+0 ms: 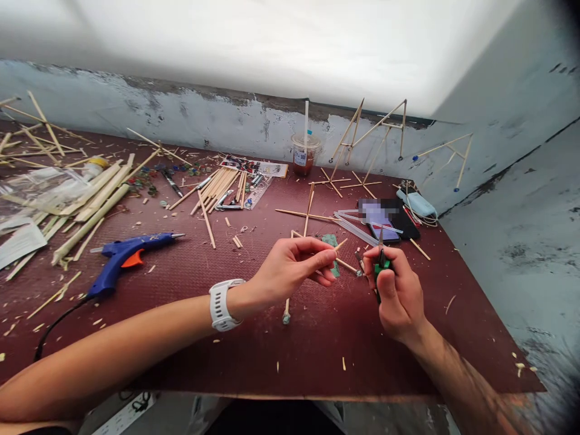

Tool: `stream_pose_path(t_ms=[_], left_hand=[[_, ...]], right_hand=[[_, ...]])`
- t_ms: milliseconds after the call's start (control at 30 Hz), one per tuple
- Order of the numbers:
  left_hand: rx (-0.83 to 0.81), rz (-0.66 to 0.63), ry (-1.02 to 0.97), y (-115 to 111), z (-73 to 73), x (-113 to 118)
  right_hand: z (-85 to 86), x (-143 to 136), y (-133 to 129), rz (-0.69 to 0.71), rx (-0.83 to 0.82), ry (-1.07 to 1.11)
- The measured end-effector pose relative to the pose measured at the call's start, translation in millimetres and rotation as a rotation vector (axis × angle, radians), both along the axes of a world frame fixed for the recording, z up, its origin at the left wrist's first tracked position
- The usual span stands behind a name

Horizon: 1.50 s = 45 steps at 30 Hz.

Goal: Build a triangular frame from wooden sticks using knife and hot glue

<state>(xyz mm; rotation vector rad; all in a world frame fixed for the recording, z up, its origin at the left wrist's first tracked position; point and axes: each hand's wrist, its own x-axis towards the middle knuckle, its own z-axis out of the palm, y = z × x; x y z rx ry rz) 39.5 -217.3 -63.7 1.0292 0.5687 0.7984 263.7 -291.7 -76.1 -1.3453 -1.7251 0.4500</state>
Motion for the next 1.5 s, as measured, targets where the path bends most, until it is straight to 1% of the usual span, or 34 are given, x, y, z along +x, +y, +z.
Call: stream_pose_path(t_ms=[133,233,300,367,500,567,633,700,767,867,967,1067,1133,1167,1233,1300,1333,1400,1500], left_hand=[[-0.019,0.009,-0.032,-1.1,-1.2,1.6],[-0.02,0.005,-0.081,-2.5,-0.3,2.2],[0.007,0.007,-0.06,-3.3,1.5,1.3],[0.058,0.03,0.011,-3.6,3.7,-0.5],[0.159,0.08,0.151,-2.6,6.0,-3.6],[0.199,0.083,0.194,-1.9,5.9,-4.0],[0.225,0.078,0.212,-1.3,5.6,-3.9],[0.213,0.078,0.195,-0.5,4.9,-3.3],[0.154,0.074,0.147,0.0,3.0,-2.1],[0.075,0.025,0.077,-0.2,-2.6,0.3],[0.107,0.005,0.076,-1.6,-8.2,1.9],[0.162,0.032,0.121,-2.3,-10.4,1.0],[0.244,0.05,0.2,-1.3,-10.1,-1.1],[0.337,0.061,0.264,-0.2,-9.6,-2.7],[0.628,0.086,0.43,2.9,-7.8,-7.8],[0.94,0.1,0.63,6.4,-5.1,-16.3],[1.051,0.101,0.733,7.8,-3.6,-22.2],[1.169,0.078,0.926,8.7,-0.6,-36.7],[1.194,-0.003,1.168,2.9,2.2,-61.8]], right_hand=[[2.8,-3.8,3.6,0.098,0.084,-0.173],[4.2,-10.4,7.5,0.131,0.099,-0.209],[4.0,-12.8,8.2,0.126,0.093,-0.199],[3.9,-13.5,7.4,0.089,0.061,-0.137],[7.0,-13.7,6.4,-0.069,-0.015,0.121],[9.5,-14.2,7.9,-0.107,-0.049,0.161],[11.9,-15.3,10.2,-0.097,-0.085,0.14],[13.6,-17.2,12.0,-0.067,-0.125,0.139],[14.0,-20.2,12.4,-0.032,-0.183,0.192],[11.6,-25.2,10.9,0.013,-0.302,0.308],[6.0,-27.8,10.0,0.04,-0.374,0.356],[-0.2,-25.3,10.1,0.011,-0.366,0.359],[-3.0,-21.3,8.9,-0.003,-0.346,0.344],[-3.8,-19.0,7.6,-0.003,-0.328,0.32],[-4.3,-14.8,4.1,0.002,-0.281,0.219],[-4.0,-12.4,0.9,0.002,-0.241,0.062],[-4.0,-12.1,-0.2,-0.001,-0.226,-0.021],[-5.1,-12.9,-0.4,-0.003,-0.187,-0.163],[-9.6,-16.7,3.0,0.047,-0.091,-0.29]])
